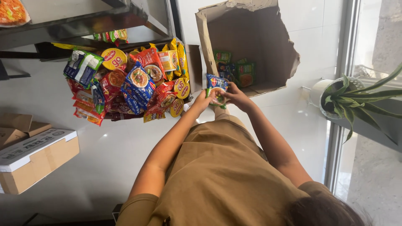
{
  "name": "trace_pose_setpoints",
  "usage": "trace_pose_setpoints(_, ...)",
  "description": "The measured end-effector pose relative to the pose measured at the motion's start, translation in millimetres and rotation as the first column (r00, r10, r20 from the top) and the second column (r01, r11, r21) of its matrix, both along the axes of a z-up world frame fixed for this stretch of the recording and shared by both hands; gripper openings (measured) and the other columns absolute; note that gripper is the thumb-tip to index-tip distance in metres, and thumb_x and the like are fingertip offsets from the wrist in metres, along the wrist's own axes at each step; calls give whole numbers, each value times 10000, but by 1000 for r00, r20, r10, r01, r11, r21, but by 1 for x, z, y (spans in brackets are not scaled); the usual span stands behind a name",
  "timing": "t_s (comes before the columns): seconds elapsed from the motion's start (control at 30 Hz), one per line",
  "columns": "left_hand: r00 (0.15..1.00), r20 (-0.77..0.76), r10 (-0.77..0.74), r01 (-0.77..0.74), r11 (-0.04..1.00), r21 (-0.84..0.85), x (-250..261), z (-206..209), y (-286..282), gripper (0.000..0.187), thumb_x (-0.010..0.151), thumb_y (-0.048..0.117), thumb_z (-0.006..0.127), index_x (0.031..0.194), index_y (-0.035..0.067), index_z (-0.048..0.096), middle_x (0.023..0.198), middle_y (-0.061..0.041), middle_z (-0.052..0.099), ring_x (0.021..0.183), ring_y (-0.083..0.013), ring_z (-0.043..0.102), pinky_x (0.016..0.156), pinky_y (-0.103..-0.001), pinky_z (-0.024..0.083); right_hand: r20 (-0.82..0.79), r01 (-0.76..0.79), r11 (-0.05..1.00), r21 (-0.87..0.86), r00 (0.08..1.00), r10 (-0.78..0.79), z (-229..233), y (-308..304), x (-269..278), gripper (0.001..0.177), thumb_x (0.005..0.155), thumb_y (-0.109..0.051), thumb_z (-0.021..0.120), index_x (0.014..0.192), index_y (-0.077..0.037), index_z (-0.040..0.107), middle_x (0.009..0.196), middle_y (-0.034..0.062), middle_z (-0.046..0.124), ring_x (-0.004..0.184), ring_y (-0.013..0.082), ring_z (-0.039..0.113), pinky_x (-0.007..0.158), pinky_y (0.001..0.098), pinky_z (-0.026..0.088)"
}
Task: The recorder is unpacking packages of instant noodles and seaweed from cardboard boxes and organizing them on grocery store shelves.
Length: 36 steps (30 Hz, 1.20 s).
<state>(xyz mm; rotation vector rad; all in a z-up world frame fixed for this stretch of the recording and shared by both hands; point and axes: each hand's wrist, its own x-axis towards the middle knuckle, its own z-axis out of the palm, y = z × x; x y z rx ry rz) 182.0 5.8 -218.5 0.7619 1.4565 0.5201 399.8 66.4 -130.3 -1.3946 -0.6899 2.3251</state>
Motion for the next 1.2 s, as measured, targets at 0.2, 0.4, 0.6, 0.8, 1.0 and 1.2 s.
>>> trace_pose_setpoints(0.2, 987, -64, -148, 157, 972, 175, 1, -23, -12, 563, 951, 379, 696, 1368, 46, 517, 1215, -156, 623, 1107, -246, 611, 930, -382, 517, 95, 305, 854, 421, 922, -376, -40, -4, 25, 620, 973, -190, 730, 1461, -105, 357, 1277, 136, 569, 1188, 228, 623, 980, 378, 583)
trace_pose_setpoints(0.4, 978, -56, -199, 204, 971, 120, -33, 52, -15, 335, 988, 340, 636, 1210, 89, 644, 1158, -123, 701, 1035, -259, 684, 898, -385, 554, 677, -349, 757, 552, 718, -163, -158, 3, 55, 663, 999, -74, 599, 1554, 4, 245, 1328, 224, 590, 1221, 356, 613, 1066, 453, 490)
trace_pose_setpoints(0.6, 916, -365, -168, 299, 891, 340, -83, 175, -16, 202, 984, 243, 639, 1139, 115, 656, 1171, -97, 682, 1030, -269, 685, 886, -413, 535, 755, -585, 479, 655, 534, -380, -26, 12, -41, 625, 821, 75, 564, 1432, -31, 485, 1275, 215, 533, 1160, 430, 495, 1058, 484, 382)
trace_pose_setpoints(0.8, 803, -467, 369, 40, 749, 661, -155, 242, -34, 212, 980, 92, 628, 1191, 91, 602, 1127, -111, 597, 1018, -266, 654, 892, -424, 544, 506, -439, 321, 839, 846, -167, 43, 21, -147, 518, 827, 107, 476, 1322, -37, 527, 1208, 170, 510, 1107, 324, 528, 1008, 428, 473)
trace_pose_setpoints(1.0, 388, -666, 637, -81, 744, 664, -255, 230, -59, 403, 876, 55, 746, 1231, 77, 556, 1228, -152, 545, 1209, -373, 526, 999, -519, 474, 400, -424, 243, 873, 905, 143, 115, 43, -255, 415, 933, 101, 481, 1310, -68, 523, 1224, 132, 526, 1070, 260, 589, 925, 381, 531)
trace_pose_setpoints(1.2, 328, -718, 614, -105, 779, 618, -320, 187, -75, 616, 811, 79, 801, 1326, 80, 463, 1351, -198, 483, 1308, -429, 463, 1065, -543, 456, 635, -618, -155, 771, 765, 105, 160, 43, -359, 399, 858, 36, 639, 1231, -104, 616, 1147, 113, 587, 1121, 321, 609, 850, 483, 481)
